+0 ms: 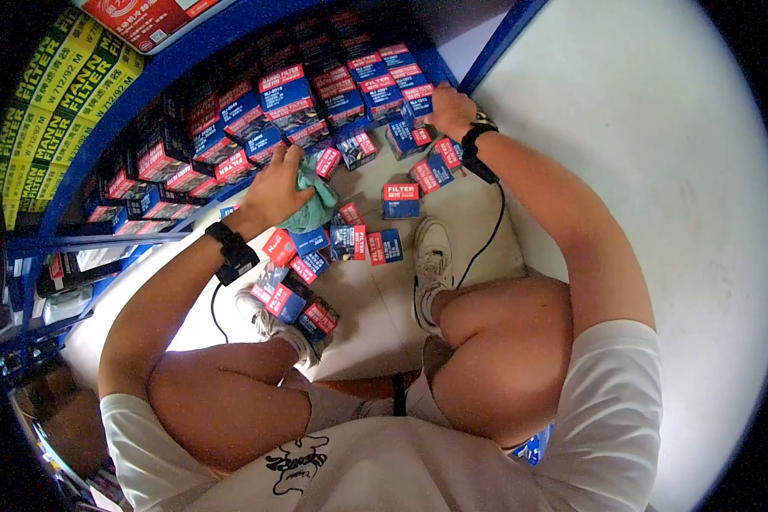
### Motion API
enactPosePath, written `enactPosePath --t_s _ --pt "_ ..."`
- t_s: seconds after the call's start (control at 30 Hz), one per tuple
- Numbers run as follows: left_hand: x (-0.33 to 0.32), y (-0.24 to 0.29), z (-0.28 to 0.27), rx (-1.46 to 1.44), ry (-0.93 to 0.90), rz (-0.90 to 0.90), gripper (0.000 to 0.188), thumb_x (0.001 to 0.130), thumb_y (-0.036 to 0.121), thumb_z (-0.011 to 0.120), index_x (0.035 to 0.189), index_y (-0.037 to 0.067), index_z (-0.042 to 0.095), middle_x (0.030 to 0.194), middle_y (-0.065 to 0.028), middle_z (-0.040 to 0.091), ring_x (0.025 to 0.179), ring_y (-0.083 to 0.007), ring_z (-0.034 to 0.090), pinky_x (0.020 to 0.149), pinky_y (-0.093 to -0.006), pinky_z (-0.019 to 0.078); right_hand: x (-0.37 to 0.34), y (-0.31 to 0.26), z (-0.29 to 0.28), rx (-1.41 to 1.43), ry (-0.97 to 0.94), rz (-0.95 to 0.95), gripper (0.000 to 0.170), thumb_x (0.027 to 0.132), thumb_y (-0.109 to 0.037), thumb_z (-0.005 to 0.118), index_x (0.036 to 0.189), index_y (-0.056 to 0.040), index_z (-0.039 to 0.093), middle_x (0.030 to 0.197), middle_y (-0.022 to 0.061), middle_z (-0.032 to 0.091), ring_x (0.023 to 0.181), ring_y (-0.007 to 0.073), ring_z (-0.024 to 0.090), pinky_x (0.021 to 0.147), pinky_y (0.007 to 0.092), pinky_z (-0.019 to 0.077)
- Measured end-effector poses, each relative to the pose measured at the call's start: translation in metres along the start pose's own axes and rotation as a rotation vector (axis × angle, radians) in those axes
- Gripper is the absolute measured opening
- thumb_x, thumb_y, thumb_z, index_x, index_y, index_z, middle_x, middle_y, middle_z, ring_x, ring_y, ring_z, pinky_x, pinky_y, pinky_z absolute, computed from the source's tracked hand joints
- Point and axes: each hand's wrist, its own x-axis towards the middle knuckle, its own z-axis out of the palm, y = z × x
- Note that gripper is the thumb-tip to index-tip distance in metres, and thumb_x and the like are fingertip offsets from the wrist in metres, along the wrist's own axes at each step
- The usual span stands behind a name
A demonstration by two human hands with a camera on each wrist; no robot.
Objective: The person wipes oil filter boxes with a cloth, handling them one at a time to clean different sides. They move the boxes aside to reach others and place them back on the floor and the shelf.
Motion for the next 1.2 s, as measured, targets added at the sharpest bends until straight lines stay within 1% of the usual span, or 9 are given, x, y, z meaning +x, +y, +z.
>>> enactPosePath --t_s 0.07,0.17,0.3,0.47,0.7,0.77,0.9,0.97,1.2 --pt "0.001 -0.003 0.003 0.022 0.041 0.050 0.063 0.081 0.022 0.072 0.129 -0.003 0.040 0.120 -0.0344 0.050 0.101 -0.0516 0.061 0.088 -0.0528 0.0538 -0.008 -0.002 -0.011 -0.086 -0.039 -0.003 0.055 0.080 -0.039 0.080 0.113 0.0017 0.062 0.111 0.0231 0.068 0.103 0.0402 0.068 0.086 0.0470 0.0569" --pt "0.001 -0.003 0.004 0.044 0.040 0.019 0.065 0.081 0.023 0.072 0.131 -0.003 0.039 0.124 -0.0362 0.049 0.103 -0.0519 0.062 0.088 -0.0526 0.0543 -0.014 -0.006 -0.021 -0.083 -0.066 0.058 0.051 0.082 -0.046 0.078 0.103 0.0002 0.067 0.109 0.0238 0.069 0.105 0.0387 0.068 0.086 0.0456 0.0569" --pt "0.001 -0.005 0.004 0.048 0.027 0.006 0.067 0.081 0.023 0.072 0.132 -0.003 0.038 0.127 -0.0384 0.047 0.104 -0.0525 0.061 0.088 -0.0526 0.0547 -0.010 0.000 -0.014 -0.063 -0.080 0.036 0.052 0.082 -0.046 0.077 0.103 0.0002 0.067 0.105 0.0234 0.070 0.102 0.0389 0.069 0.085 0.0462 0.0569" --pt "0.000 -0.003 0.003 0.013 0.011 -0.024 0.067 0.080 0.022 0.071 0.134 0.001 0.038 0.129 -0.0358 0.046 0.108 -0.0521 0.059 0.092 -0.0546 0.0505 -0.008 0.006 0.002 -0.052 0.068 -0.016 0.048 0.082 -0.044 0.077 0.099 -0.0003 0.068 0.096 0.0222 0.072 0.095 0.0377 0.071 0.082 0.0458 0.0577" --pt "0.001 -0.001 0.001 0.018 -0.012 -0.029 0.066 0.080 0.022 0.071 0.133 0.000 0.038 0.131 -0.0351 0.046 0.109 -0.0519 0.058 0.093 -0.0546 0.0505 -0.002 0.004 0.002 -0.041 0.097 0.014 0.039 0.085 -0.040 0.075 0.097 -0.0032 0.071 0.098 0.0210 0.072 0.095 0.0368 0.071 0.080 0.0463 0.0575" --pt "0.001 -0.002 0.002 0.044 0.021 0.025 0.064 0.081 0.023 0.072 0.130 -0.004 0.039 0.121 -0.0360 0.050 0.103 -0.0522 0.061 0.088 -0.0528 0.0539 -0.002 0.004 0.004 -0.037 0.096 -0.050 0.037 0.087 -0.039 0.073 0.095 -0.0028 0.071 0.100 0.0228 0.071 0.097 0.0377 0.070 0.082 0.0475 0.0568" --pt "0.000 -0.003 0.003 0.046 0.019 0.017 0.063 0.081 0.022 0.072 0.130 -0.003 0.040 0.120 -0.0344 0.051 0.103 -0.0518 0.061 0.088 -0.0527 0.0538 0.000 0.004 0.020 0.034 -0.054 -0.045 0.039 0.088 -0.041 0.071 0.095 -0.0022 0.071 0.100 0.0233 0.071 0.099 0.0381 0.069 0.083 0.0482 0.0562" --pt "-0.001 -0.004 0.004 0.036 0.026 0.027 0.063 0.081 0.023 0.072 0.129 -0.003 0.040 0.120 -0.0346 0.050 0.103 -0.0519 0.061 0.088 -0.0528 0.0536 0.006 0.010 0.041 -0.004 0.106 -0.203 0.041 0.086 -0.045 0.073 0.082 -0.0040 0.074 0.086 0.0201 0.072 0.084 0.0372 0.069 0.075 0.0474 0.0547" --pt "0.001 -0.002 0.003 0.008 -0.028 -0.019 0.068 0.081 0.022 0.070 0.136 -0.001 0.036 0.129 -0.0342 0.047 0.111 -0.0515 0.057 0.094 -0.0534 0.0498 0.009 0.001 0.025 0.141 -0.113 -0.045 0.057 0.082 -0.057 0.072 0.091 -0.0007 0.072 0.097 0.0256 0.070 0.094 0.0400 0.069 0.080 0.0493 0.0565"
